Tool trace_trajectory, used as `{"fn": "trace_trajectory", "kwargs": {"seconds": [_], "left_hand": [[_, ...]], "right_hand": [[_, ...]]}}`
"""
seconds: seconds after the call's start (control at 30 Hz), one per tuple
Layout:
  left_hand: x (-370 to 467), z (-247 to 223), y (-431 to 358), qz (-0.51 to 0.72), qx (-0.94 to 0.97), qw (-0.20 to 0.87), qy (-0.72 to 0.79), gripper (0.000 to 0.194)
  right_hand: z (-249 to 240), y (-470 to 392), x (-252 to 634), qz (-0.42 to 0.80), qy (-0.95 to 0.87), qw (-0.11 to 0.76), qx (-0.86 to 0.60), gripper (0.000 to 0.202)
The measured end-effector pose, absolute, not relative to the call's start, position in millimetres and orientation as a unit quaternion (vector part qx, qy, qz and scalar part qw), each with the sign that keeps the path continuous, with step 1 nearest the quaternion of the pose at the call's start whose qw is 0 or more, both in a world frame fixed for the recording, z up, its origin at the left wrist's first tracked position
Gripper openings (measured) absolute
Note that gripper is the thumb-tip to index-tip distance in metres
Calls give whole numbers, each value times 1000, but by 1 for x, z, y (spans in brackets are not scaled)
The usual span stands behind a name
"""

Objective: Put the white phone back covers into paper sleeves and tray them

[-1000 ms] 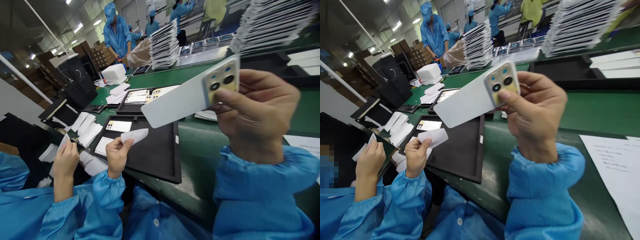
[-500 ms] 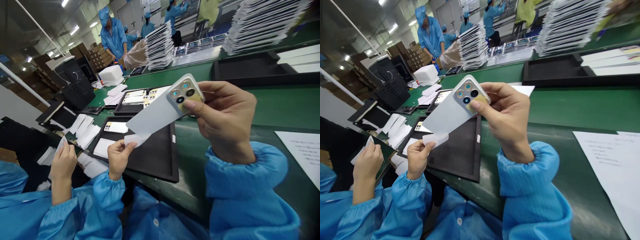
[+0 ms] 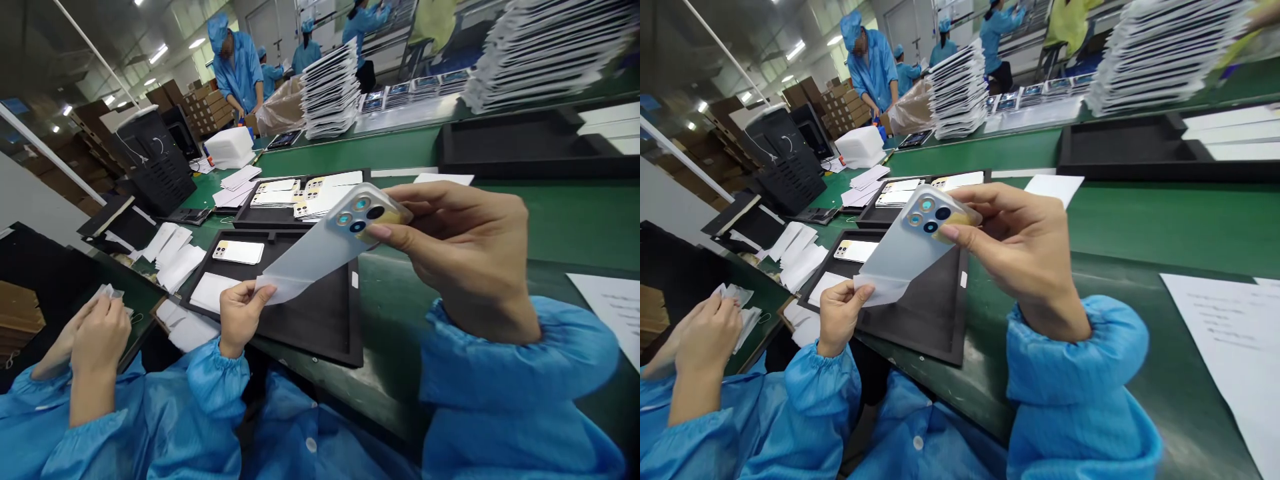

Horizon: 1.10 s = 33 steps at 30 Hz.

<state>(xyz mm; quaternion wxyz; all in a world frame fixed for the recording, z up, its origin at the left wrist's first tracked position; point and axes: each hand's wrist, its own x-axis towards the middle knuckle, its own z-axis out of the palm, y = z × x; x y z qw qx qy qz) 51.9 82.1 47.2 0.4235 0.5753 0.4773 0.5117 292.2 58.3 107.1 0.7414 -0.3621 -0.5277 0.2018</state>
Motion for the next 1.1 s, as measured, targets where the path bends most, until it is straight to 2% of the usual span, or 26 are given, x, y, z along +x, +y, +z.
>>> {"fn": "trace_trajectory", "kwargs": {"seconds": [0.3, 0.43, 0.6, 0.8, 1.1], "left_hand": [[53, 46, 80, 512, 572, 428, 476, 30], [54, 49, 79, 511, 567, 439, 474, 33], [53, 53, 79, 513, 565, 441, 472, 25], [51, 54, 82, 515, 557, 446, 475, 28], [51, 48, 86, 513, 548, 453, 482, 34]], "right_hand": [[103, 60, 290, 209, -547, 708, -394, 29], [96, 68, 283, 238, -593, 660, -394, 26], [91, 79, 269, 275, -649, 577, -412, 23], [88, 85, 254, 315, -676, 518, -419, 28], [79, 91, 251, 381, -669, 498, -401, 28]]}}
